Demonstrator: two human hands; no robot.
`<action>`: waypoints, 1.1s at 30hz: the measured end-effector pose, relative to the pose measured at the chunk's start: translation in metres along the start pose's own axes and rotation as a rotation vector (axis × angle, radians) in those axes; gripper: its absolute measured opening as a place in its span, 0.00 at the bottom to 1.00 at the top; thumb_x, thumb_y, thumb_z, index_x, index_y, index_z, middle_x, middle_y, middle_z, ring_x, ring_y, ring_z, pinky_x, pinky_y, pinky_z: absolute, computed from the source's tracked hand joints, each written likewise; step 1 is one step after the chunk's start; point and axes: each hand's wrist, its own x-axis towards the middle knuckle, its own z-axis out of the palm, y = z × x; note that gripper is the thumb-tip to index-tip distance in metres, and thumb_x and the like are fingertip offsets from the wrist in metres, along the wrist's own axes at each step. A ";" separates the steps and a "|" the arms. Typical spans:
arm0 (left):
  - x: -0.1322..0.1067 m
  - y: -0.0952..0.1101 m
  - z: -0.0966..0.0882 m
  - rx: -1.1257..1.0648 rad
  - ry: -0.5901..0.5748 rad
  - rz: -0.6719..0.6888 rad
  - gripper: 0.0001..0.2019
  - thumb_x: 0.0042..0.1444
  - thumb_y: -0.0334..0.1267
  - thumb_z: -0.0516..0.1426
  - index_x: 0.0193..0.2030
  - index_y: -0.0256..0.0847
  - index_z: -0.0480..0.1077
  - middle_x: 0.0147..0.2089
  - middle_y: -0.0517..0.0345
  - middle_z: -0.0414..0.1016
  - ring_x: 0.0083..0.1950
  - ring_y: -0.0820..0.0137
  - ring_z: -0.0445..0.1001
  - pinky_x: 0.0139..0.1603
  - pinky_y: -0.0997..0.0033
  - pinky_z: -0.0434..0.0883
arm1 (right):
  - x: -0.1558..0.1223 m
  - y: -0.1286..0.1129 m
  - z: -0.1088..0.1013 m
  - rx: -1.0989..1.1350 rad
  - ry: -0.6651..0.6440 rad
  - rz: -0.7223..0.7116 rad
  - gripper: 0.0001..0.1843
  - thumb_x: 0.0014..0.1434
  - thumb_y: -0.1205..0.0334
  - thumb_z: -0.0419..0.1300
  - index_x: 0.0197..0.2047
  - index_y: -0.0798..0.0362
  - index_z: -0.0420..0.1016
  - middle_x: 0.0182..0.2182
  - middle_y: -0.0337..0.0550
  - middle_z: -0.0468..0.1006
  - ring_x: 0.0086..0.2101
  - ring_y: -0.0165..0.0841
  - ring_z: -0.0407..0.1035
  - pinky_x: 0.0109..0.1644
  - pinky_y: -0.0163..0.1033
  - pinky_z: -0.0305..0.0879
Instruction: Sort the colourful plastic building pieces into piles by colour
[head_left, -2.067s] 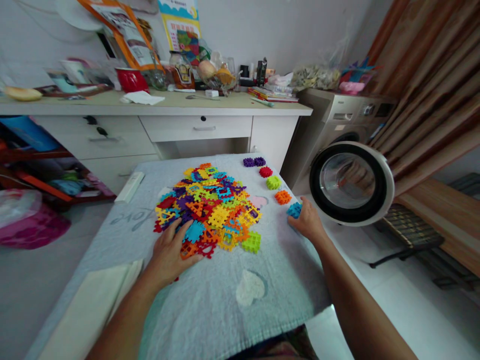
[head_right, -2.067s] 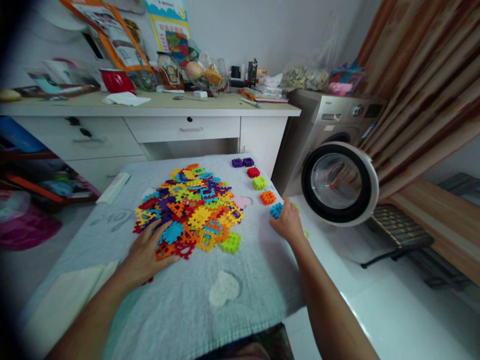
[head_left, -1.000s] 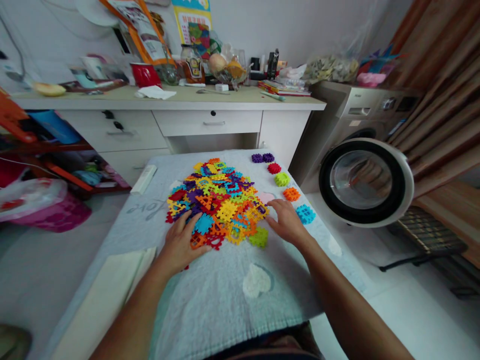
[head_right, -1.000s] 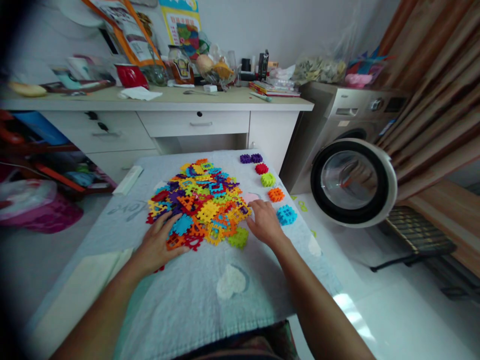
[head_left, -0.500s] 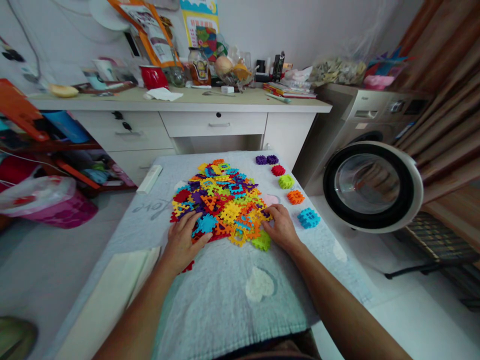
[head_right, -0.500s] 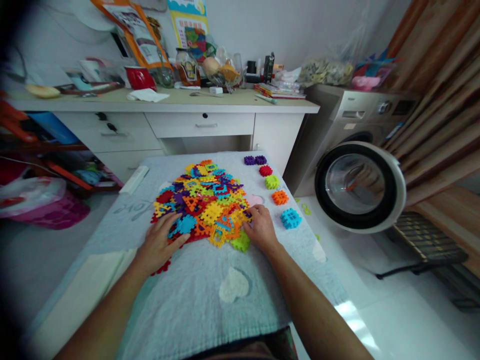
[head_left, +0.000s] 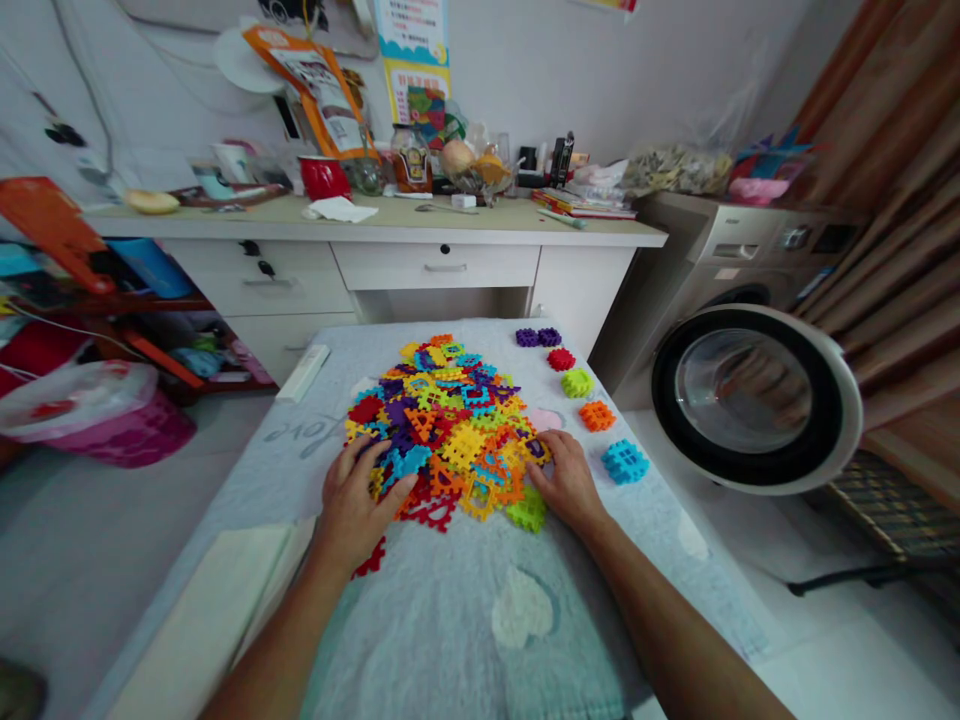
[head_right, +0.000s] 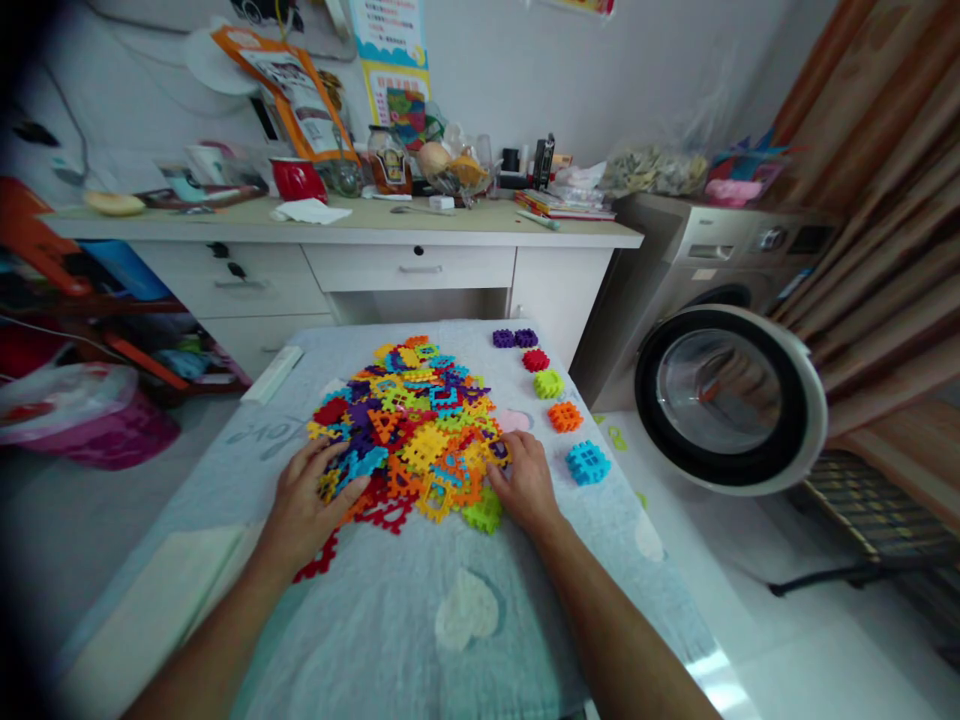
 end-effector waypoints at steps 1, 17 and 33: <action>0.000 -0.001 0.001 -0.003 0.001 -0.010 0.30 0.56 0.60 0.57 0.58 0.42 0.70 0.65 0.43 0.64 0.67 0.51 0.64 0.69 0.44 0.62 | 0.001 0.000 0.000 -0.001 -0.002 0.005 0.18 0.56 0.61 0.61 0.51 0.54 0.74 0.49 0.54 0.76 0.50 0.45 0.69 0.58 0.52 0.66; 0.004 0.034 -0.021 0.070 -0.056 -0.004 0.26 0.63 0.55 0.49 0.62 0.46 0.67 0.71 0.42 0.56 0.73 0.50 0.55 0.71 0.39 0.54 | 0.004 -0.002 -0.005 0.135 0.033 0.032 0.13 0.58 0.59 0.60 0.47 0.50 0.73 0.45 0.50 0.76 0.47 0.43 0.70 0.55 0.50 0.68; 0.108 -0.013 -0.035 0.007 0.195 -0.411 0.24 0.57 0.50 0.57 0.58 0.42 0.69 0.65 0.43 0.61 0.72 0.53 0.57 0.74 0.48 0.54 | 0.015 -0.005 -0.020 0.244 -0.016 0.079 0.14 0.58 0.51 0.61 0.43 0.49 0.77 0.47 0.49 0.77 0.42 0.41 0.72 0.44 0.46 0.72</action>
